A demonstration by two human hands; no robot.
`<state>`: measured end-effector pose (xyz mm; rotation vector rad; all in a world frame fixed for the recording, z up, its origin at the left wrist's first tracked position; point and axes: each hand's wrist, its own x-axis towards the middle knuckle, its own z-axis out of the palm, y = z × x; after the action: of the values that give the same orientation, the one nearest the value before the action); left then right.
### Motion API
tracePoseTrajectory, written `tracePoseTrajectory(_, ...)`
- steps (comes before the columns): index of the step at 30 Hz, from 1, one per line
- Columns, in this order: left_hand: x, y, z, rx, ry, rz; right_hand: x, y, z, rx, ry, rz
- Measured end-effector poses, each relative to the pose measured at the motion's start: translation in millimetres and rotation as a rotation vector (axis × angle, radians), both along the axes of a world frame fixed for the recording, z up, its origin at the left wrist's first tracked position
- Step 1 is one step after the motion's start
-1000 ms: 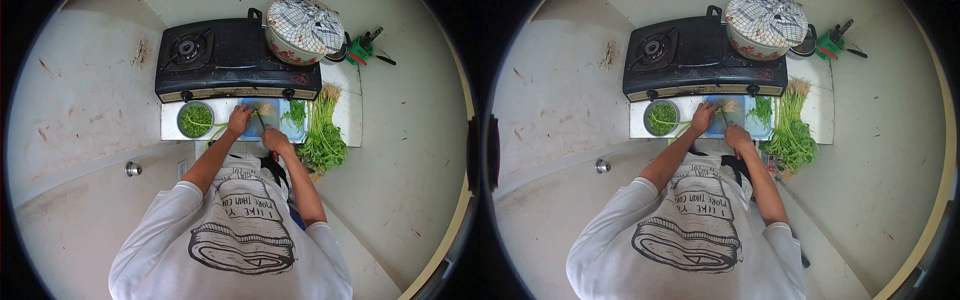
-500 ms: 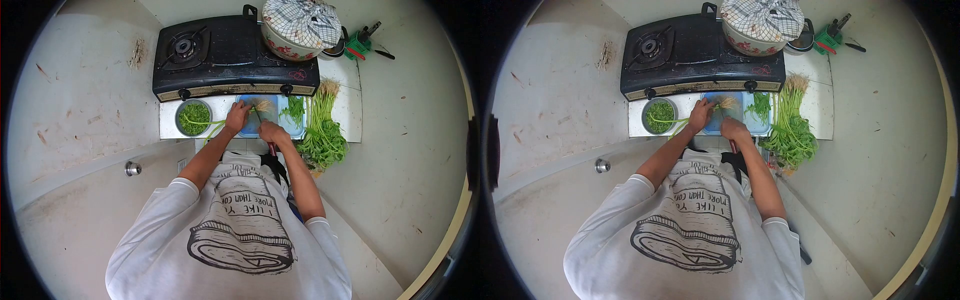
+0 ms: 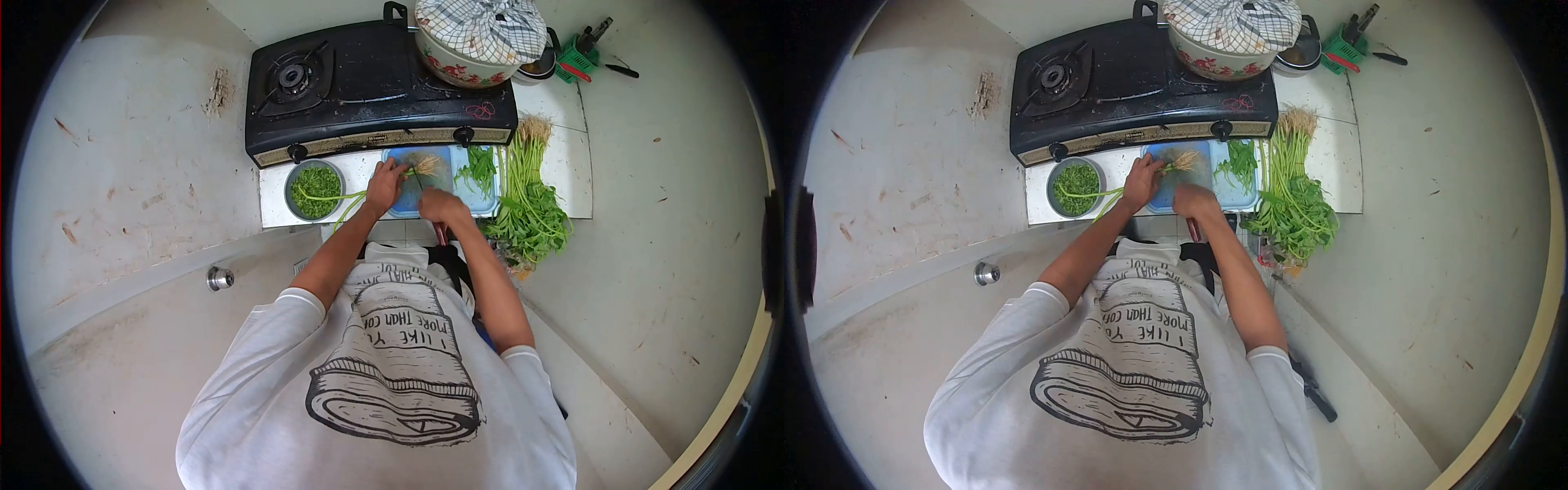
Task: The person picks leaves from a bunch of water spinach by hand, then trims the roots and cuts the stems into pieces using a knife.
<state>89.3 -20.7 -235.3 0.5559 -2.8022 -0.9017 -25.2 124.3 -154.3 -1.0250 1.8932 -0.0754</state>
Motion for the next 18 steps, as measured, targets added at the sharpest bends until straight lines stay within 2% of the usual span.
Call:
tracePoseTrajectory(1, 0.0, 0.4, 0.6, 0.009, 0.005, 0.006, -4.4, -11.0, 23.0, 0.108, -0.072, -0.046)
tracePoseTrajectory(4, -1.8, 0.3, -1.5, 0.024, -0.001, 0.017, -6.0, -20.0, 21.1, 0.155, -0.074, -0.023)
tracePoseTrajectory(7, -3.1, 0.1, -5.7, 0.024, -0.004, 0.028, 2.2, 3.4, -25.7, -0.008, -0.044, 0.018)
tracePoseTrajectory(10, -2.5, -1.7, -7.5, 0.012, 0.008, 0.013, 31.9, 32.0, -47.5, -0.197, 0.161, -0.155)
tracePoseTrajectory(14, -1.3, -0.5, -8.6, 0.004, 0.03, 0.016, 54.4, 39.8, -66.7, -0.126, 0.192, -0.246)
tracePoseTrajectory(18, -2.1, -2.3, -11.0, 0.0, 0.024, -0.003, 41.5, 27.8, -58.9, -0.121, 0.158, -0.183)
